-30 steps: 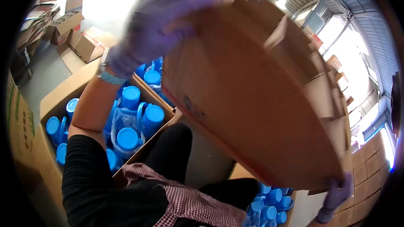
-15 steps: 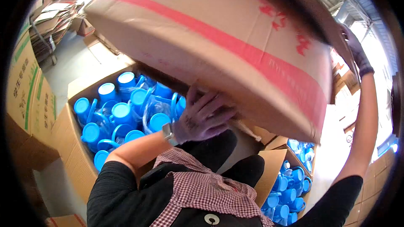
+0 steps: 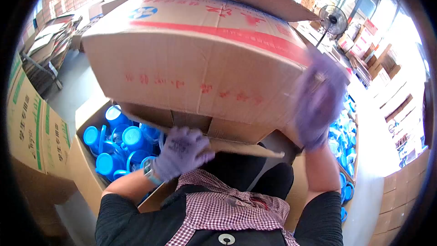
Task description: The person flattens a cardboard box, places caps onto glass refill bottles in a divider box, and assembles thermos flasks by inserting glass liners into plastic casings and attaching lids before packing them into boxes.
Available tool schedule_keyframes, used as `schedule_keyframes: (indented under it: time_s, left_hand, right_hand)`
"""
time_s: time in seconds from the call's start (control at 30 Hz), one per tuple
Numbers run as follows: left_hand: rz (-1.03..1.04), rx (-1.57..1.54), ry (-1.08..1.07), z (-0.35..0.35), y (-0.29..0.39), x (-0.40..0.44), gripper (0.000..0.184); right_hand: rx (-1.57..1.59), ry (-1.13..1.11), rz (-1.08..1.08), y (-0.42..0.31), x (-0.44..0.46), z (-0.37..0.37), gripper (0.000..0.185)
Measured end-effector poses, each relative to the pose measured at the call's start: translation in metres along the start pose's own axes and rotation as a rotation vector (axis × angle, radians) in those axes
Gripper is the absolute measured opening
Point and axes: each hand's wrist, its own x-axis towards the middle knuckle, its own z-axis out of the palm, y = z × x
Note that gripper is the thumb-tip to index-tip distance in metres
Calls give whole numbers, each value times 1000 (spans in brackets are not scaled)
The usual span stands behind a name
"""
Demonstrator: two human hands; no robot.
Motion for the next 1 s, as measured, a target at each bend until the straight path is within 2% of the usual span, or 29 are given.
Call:
schedule_keyframes:
  time_s: [0.03,0.1,0.17,0.2,0.27,0.3,0.37,0.4,0.5,0.57,0.63,0.7,0.77,0.87,0.97,1.0]
  left_hand:
    - [69,-16,-23,3,2,-12,42]
    - [214,-103,-71,15,-4,-27,43]
    - [365,-239,-121,39,-22,-29,46]
    - [185,-316,-353,29,-18,-22,48]
    - [181,-517,-535,60,-51,-13,53]
    - [175,-610,-624,64,-71,-7,57]
    - [347,-350,-504,32,-93,15,55]
    - [435,-231,-448,19,-101,23,54]
    - [353,45,-512,10,-108,21,47]
    - [300,143,-638,17,-120,17,41]
    - [348,268,-705,64,-97,-18,39]
    - [411,407,-459,147,-55,-67,38]
    - [3,-169,-115,128,-12,-77,42]
    - [234,-243,5,139,-46,-78,45]
    - [243,94,-514,14,-19,-41,40]
    - [293,64,-404,5,-25,-44,39]
  right_hand:
    - [263,-250,17,-46,-2,-6,33]
    - [737,-745,250,-138,-6,-17,39]
    - [911,-925,489,-185,-66,31,42]
    - [839,-929,470,-187,-96,50,43]
    - [685,-914,421,-176,-124,83,45]
    - [660,-822,398,-176,-118,86,46]
    - [596,-646,353,-191,-108,85,47]
    - [635,-703,349,-198,-114,94,51]
    - [474,-562,384,-190,-132,101,45]
    - [509,-812,497,-170,-103,85,42]
    - [576,-1139,609,-151,-85,80,45]
    - [649,-1524,706,-129,-82,95,54]
    - [659,-1476,682,-131,-95,101,53]
    - [683,-1355,605,-150,-107,102,50]
    - [745,-1380,557,-168,-115,112,48]
    - [771,-1401,543,-170,-118,114,47]
